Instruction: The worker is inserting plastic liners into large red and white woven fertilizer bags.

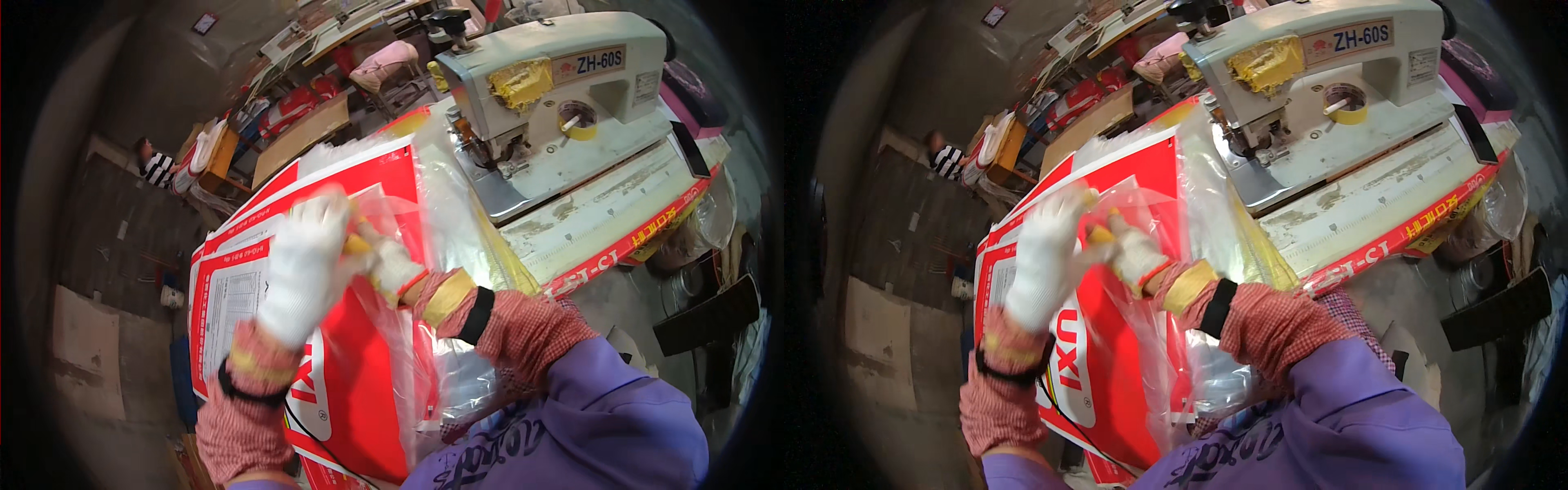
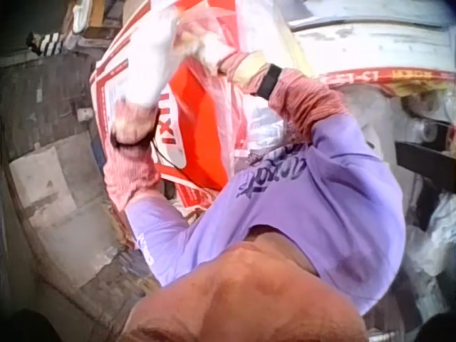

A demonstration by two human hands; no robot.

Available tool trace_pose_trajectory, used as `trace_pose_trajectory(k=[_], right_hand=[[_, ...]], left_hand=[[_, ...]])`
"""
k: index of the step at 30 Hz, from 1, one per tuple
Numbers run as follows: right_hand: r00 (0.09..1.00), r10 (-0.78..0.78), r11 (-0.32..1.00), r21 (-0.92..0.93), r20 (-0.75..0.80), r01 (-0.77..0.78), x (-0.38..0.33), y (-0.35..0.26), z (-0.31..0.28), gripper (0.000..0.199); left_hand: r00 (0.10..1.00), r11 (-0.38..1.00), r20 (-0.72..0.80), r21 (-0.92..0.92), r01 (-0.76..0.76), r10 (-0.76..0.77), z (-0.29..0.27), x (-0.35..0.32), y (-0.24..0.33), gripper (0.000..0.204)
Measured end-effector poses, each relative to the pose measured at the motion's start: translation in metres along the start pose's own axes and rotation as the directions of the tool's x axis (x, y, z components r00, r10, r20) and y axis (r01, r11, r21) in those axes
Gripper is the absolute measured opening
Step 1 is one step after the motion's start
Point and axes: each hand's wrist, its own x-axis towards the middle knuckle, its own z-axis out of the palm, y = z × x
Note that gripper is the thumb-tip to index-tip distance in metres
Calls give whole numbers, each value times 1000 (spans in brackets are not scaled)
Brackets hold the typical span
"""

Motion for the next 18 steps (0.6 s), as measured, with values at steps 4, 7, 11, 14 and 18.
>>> trace_pose_trajectory(k=[4,7,11,14,18], right_hand=[[871,114,462,-802,477,379,-27,-34,0,33],[796,207,539,-745,569,392,-38,-51,-8,42],[927,77,792,-588,366,166,-41,-19,-8,53],[900,199,779,-620,387,94,-31,-12,0,48],[731,279,520,-738,622,430,-43,10,13,49]], left_hand=[[936,941,320,248,-232,147,53,42,-9,21],[666,928,694,-8,-372,272,82,20,-7,14],[985,819,166,571,-50,-55,70,52,-28,13],[973,759,185,651,-19,-135,88,59,-40,11],[916,749,315,662,-25,-248,90,89,-65,11]])
